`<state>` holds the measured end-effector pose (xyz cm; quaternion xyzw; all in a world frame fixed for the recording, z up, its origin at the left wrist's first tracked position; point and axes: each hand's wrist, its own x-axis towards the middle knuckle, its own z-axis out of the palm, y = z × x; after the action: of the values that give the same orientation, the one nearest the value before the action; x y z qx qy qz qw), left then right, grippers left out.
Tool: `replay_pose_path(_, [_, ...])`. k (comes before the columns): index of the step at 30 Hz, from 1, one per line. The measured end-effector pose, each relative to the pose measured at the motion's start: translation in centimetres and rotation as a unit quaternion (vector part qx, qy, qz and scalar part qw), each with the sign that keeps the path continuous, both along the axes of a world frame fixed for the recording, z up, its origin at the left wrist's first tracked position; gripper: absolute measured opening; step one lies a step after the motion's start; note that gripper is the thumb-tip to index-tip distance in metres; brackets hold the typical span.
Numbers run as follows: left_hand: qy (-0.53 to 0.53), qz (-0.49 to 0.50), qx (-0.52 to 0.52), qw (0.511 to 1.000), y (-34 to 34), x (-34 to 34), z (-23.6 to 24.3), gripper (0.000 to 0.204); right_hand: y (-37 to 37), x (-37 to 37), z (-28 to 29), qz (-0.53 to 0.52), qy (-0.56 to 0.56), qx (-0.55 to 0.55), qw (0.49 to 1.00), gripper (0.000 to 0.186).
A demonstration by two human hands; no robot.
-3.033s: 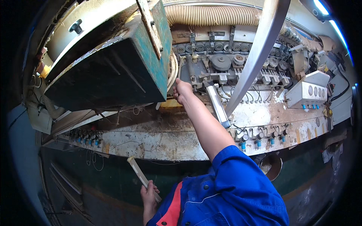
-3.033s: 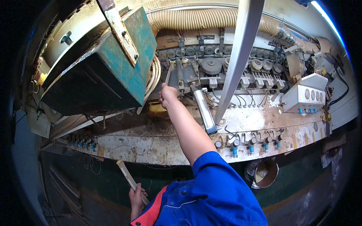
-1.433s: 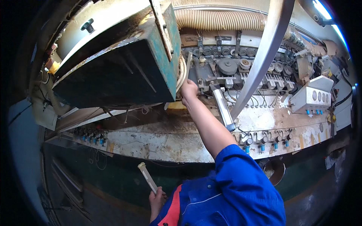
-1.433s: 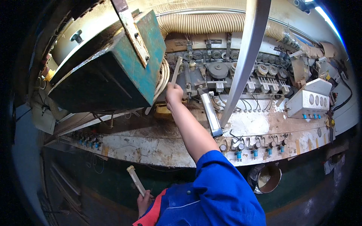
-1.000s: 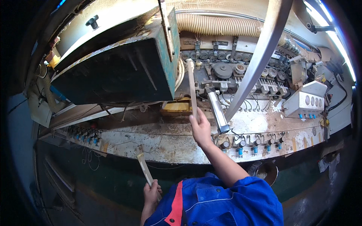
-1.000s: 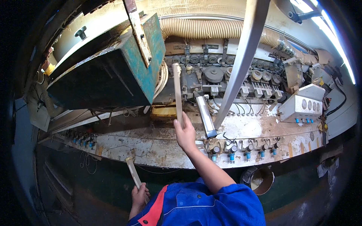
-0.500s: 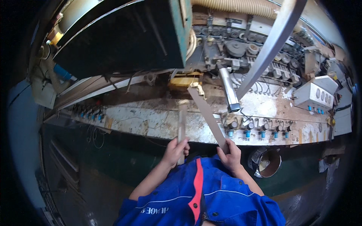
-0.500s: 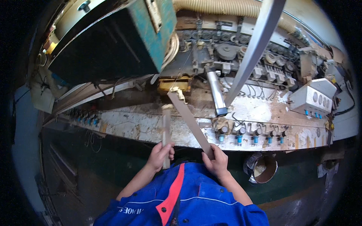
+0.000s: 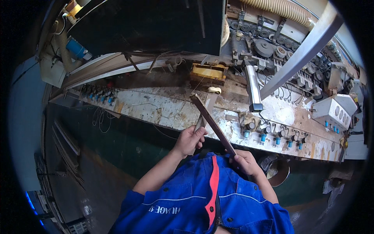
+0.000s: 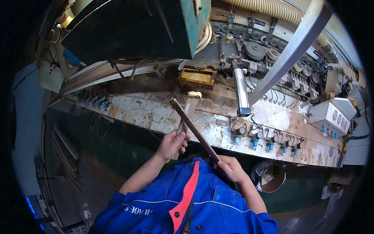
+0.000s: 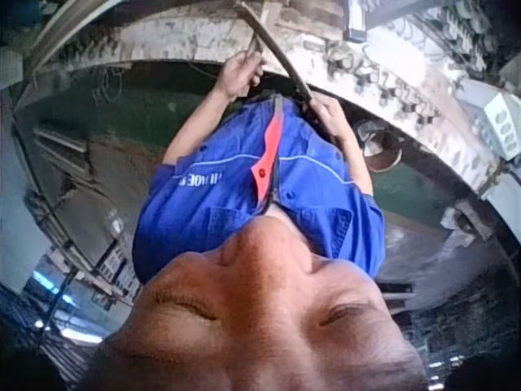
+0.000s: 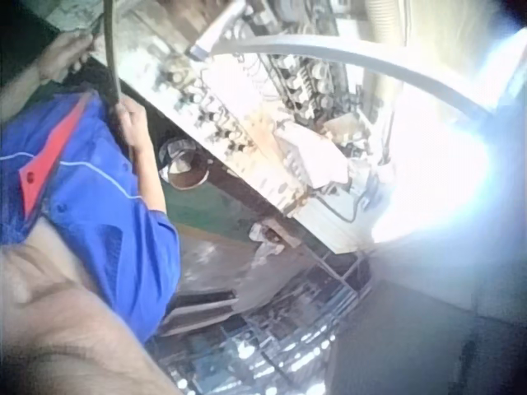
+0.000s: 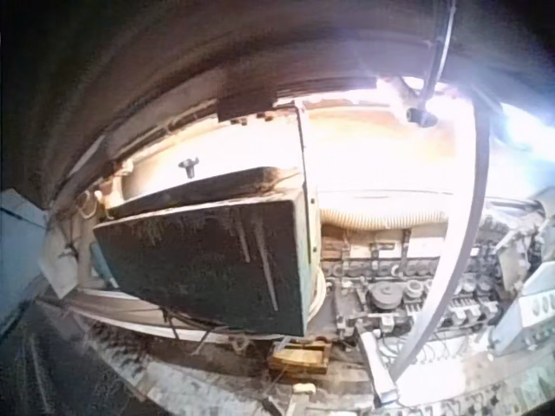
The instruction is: The person operates a woodworking machine, feeding wooden strips into rollers and adjusting components. They handle multiple wooden pieces, aligning them with the machine and making adjustments to the internal mechanisms.
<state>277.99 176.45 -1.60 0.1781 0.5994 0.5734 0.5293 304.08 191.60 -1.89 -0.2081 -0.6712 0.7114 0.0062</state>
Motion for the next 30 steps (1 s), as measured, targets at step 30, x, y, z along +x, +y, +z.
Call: replay_pose_path(30, [0.105, 0.114, -0.113, 0.981, -3.6, -4.8, 4.2, 0.039, 6.2, 5.0, -4.2, 0.033, -0.215, 0.319, 0.923, 0.033])
